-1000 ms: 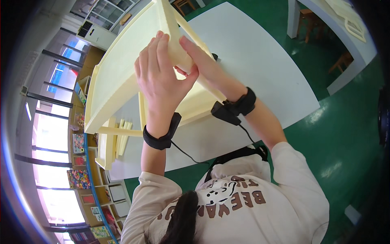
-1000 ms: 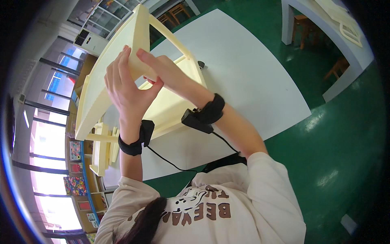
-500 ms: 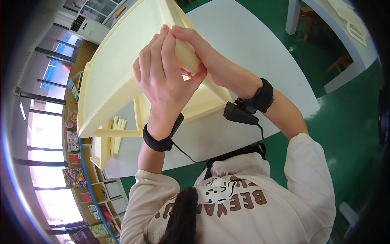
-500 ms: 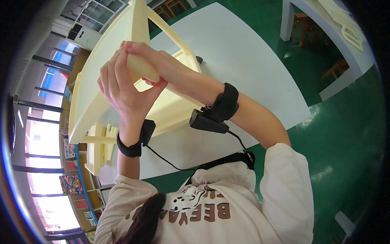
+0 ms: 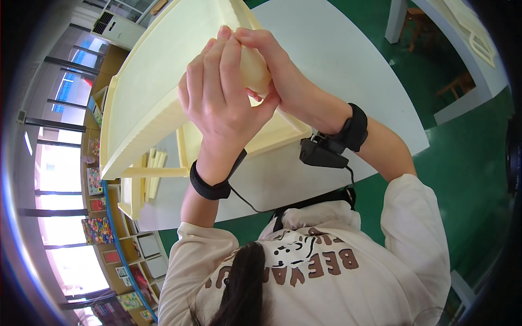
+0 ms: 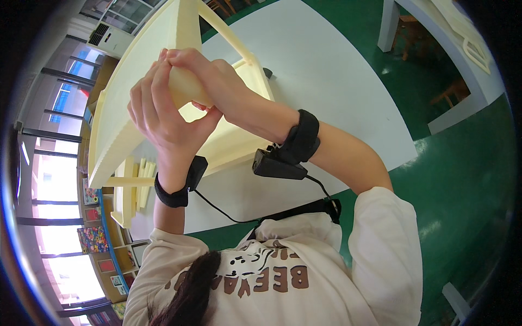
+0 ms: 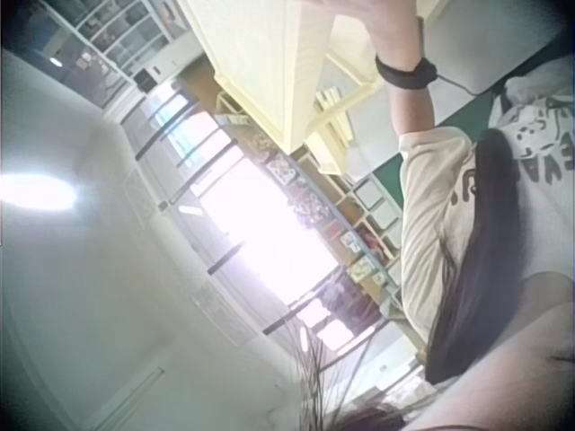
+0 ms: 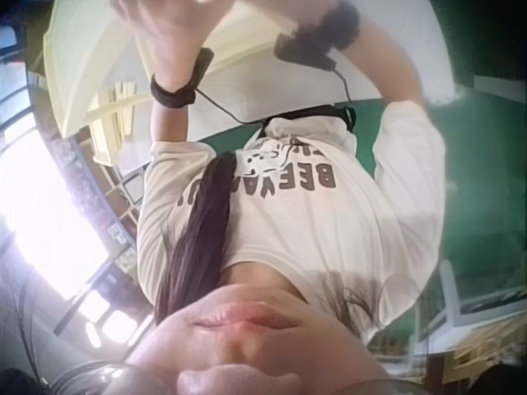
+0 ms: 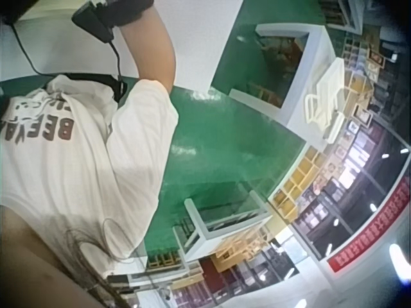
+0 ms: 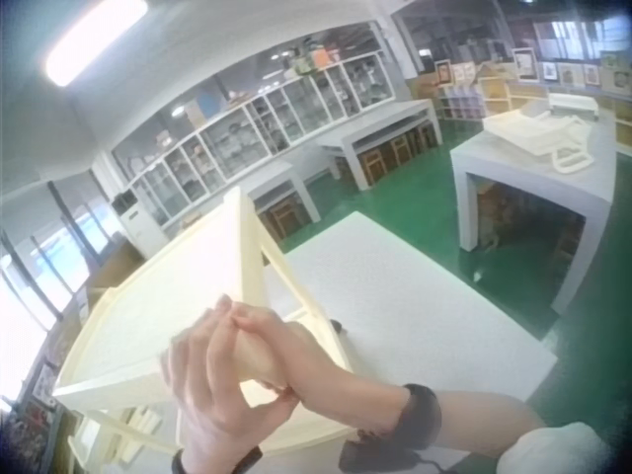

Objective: The recorder is assembling a three-tier plastic utility cart by inserting support legs into the shelves.

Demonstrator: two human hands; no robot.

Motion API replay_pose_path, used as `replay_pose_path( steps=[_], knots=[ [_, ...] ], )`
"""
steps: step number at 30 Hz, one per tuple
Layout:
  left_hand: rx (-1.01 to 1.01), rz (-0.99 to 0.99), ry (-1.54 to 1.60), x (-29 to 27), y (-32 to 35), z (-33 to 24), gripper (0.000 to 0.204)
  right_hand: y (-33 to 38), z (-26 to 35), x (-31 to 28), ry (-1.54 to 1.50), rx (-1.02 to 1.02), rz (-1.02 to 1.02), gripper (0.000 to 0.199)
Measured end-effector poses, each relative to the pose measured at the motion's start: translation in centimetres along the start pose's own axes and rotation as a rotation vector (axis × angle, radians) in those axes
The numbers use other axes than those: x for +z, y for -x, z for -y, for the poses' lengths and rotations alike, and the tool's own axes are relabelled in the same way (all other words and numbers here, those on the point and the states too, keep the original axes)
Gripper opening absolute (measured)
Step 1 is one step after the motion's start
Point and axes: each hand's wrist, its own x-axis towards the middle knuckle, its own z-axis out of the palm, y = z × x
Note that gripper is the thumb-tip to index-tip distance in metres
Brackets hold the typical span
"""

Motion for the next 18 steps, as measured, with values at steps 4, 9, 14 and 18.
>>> replay_pose_path(
  steps=[4, 9, 14, 18],
  knots=[
    [0.025, -0.028, 0.007, 0.5, -0.2, 0.0, 0.053, 0.1, 0.0, -0.3, 0.016, 0.000, -0.048, 0.044],
    [0.037, -0.064, 0.038, 0.6, -0.4, 0.1, 0.051, -0.3, -0.3, -0.3, 0.030, -0.026, -0.041, 0.042],
    [-0.044, 0.107, 0.107, 0.5, -0.1, -0.4, 0.062, -0.3, -0.1, -0.5, -0.091, -0.075, -0.152, 0.035],
    [-0.092, 0.163, 0.122, -1.1, 0.0, -0.4, 0.067, -0.6, -0.2, 0.0, 0.004, -0.116, -0.259, 0.041]
  ],
)
